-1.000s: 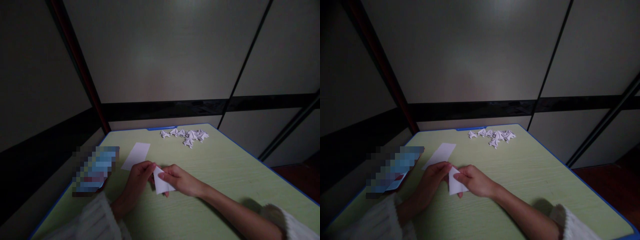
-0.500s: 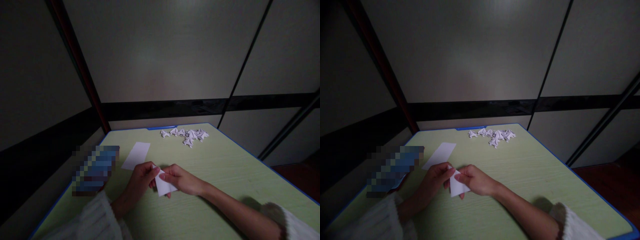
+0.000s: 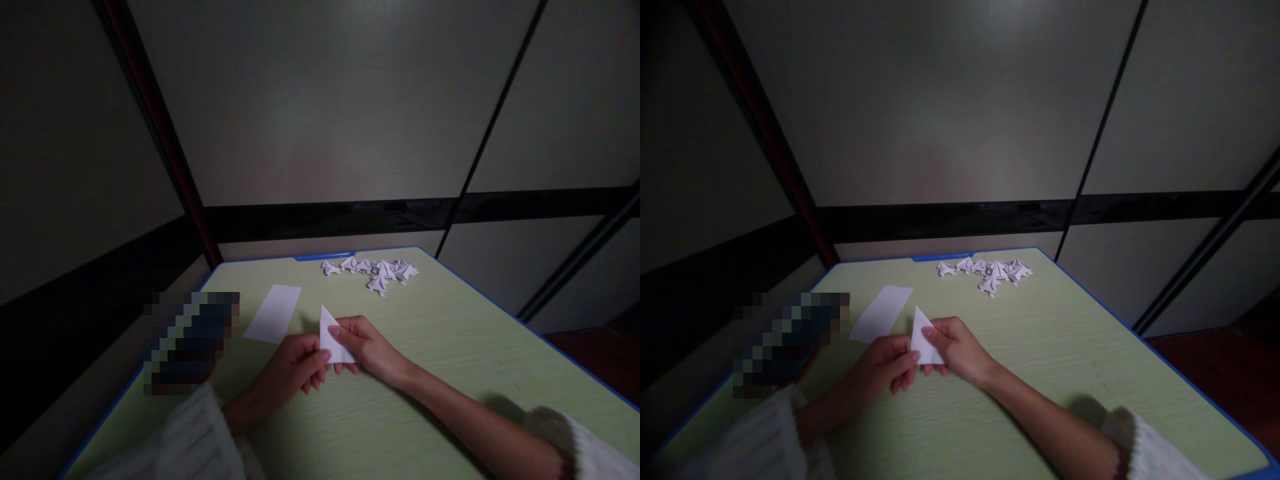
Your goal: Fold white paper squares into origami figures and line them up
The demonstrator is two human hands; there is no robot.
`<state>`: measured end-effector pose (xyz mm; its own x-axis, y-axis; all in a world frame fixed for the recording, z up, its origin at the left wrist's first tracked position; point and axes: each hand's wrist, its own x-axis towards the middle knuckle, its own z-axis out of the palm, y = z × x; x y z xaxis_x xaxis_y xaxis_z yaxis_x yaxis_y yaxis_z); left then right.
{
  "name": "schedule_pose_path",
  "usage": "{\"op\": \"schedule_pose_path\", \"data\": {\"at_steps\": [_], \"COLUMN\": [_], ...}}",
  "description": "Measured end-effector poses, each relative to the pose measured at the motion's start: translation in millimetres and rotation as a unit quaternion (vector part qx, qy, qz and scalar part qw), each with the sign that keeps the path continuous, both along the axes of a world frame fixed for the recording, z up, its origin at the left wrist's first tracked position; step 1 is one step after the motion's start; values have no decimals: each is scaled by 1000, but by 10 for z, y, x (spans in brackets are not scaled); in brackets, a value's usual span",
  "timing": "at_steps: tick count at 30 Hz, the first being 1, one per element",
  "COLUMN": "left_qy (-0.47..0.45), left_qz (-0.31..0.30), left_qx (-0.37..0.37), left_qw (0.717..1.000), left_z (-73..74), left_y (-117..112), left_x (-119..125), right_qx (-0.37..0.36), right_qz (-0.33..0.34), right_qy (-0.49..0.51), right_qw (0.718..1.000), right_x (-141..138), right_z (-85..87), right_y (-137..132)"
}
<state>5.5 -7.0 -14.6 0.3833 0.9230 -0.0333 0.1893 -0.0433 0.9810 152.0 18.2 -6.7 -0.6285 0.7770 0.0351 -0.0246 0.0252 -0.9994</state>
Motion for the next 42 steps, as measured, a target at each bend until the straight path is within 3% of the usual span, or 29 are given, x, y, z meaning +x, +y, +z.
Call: {"op": "schedule_pose_path", "data": {"at_steps": [4, 7, 9, 11, 14, 15, 17, 21, 25, 26, 28, 30, 33, 36, 39, 42], "left_qy": [55, 181, 321, 460, 623, 654, 691, 689, 606, 559, 409, 237, 21, -75, -99, -95], "left_qz": [4, 76, 125, 167, 240, 257, 265, 239, 261, 268, 233, 229, 173, 124, 77, 80], "left_qx": [28, 146, 282, 371, 349, 323, 273, 222, 314, 343, 366, 299, 171, 95, 17, 1], "left_qw": [998, 970, 896, 789, 658, 634, 614, 647, 683, 706, 803, 895, 970, 985, 992, 992], "left_z": [20, 63, 76, 73, 67, 70, 85, 111, 148, 164, 189, 187, 123, 58, 51, 76], "left_y": [-29, -19, 16, 65, 118, 123, 120, 112, 125, 121, 99, 66, 29, 14, -4, -18], "left_x": [8, -35, -123, -246, -423, -465, -521, -573, -552, -519, -414, -277, -89, 9, 32, 27], "right_qx": [-4, 0, 3, 3, 1, 2, 4, 7, 14, 13, 11, 6, 2, 7, 9, 3], "right_qz": [-1, -7, -16, -24, -28, -28, -27, -15, -15, -15, -13, -8, 20, 56, 74, 84], "right_qy": [11, 9, 3, -3, -12, -15, -22, -24, -23, -23, -22, -22, -31, -35, -39, -41], "right_qw": [1000, 1000, 1000, 1000, 1000, 999, 999, 1000, 1000, 1000, 1000, 1000, 999, 998, 996, 996], "right_x": [0, -1, 0, 0, 1, 2, 2, 0, -3, -4, -8, -12, -20, -31, -35, -24], "right_z": [-15, -18, -13, -3, 19, 26, 37, 44, 36, 33, 29, 31, 45, 50, 31, 2], "right_y": [38, 44, 41, 37, 30, 27, 19, 8, 14, 16, 16, 5, -27, -58, -67, -59]}}
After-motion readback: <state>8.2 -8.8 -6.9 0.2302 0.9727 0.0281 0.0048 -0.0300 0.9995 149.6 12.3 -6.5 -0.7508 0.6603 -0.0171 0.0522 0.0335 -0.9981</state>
